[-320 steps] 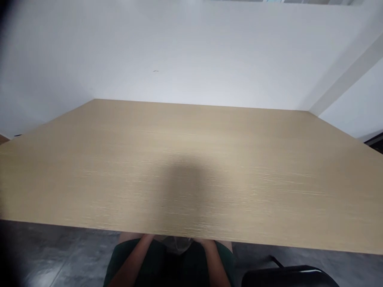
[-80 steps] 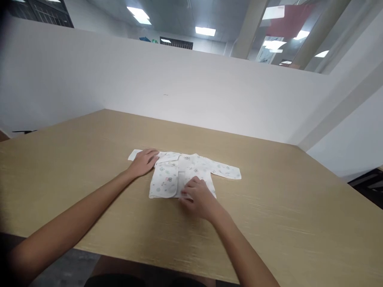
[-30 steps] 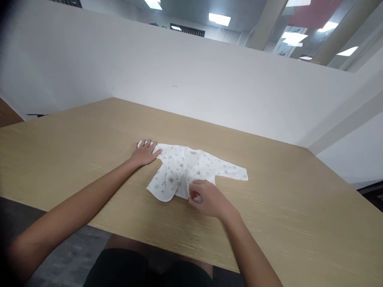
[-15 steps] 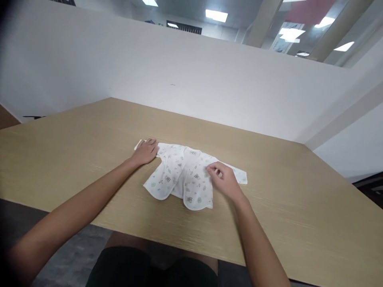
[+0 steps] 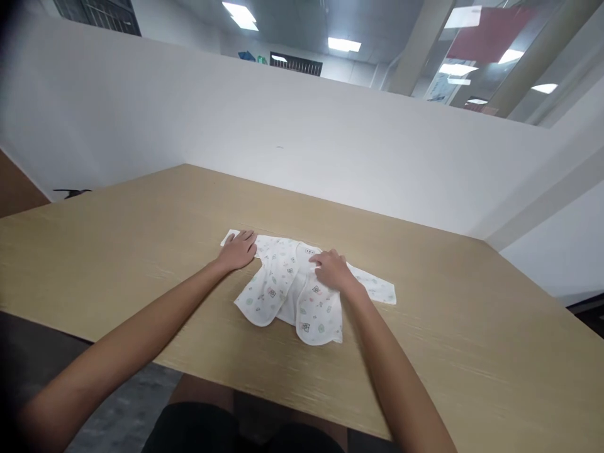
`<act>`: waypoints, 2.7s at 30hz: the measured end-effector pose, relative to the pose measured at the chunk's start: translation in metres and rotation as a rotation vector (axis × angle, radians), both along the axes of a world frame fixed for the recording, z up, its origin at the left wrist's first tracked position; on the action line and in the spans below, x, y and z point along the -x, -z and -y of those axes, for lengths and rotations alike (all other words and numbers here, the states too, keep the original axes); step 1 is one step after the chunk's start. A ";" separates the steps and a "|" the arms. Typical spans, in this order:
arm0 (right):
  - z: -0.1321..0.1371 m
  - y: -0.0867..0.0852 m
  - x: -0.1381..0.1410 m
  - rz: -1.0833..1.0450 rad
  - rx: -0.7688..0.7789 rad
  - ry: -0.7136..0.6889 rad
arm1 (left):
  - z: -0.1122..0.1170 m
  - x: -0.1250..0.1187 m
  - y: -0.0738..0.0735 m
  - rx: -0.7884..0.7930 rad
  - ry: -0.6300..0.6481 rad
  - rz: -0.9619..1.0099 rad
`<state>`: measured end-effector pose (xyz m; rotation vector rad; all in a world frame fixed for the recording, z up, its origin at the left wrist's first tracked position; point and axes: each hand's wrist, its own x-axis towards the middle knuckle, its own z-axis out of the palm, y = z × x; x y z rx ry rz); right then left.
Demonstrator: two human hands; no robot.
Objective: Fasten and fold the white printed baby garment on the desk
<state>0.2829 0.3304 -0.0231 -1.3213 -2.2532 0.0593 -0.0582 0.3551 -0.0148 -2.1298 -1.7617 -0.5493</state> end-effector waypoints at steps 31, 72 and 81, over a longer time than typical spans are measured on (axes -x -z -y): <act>0.000 0.070 -0.146 -0.110 0.021 0.568 | 0.001 0.008 -0.002 0.038 -0.127 -0.085; 0.070 0.040 -0.032 -0.416 -0.234 -0.275 | -0.006 0.004 -0.001 0.075 -0.015 -0.121; 0.088 0.051 0.009 -0.288 -0.139 -0.551 | -0.006 0.005 0.000 0.072 -0.007 -0.109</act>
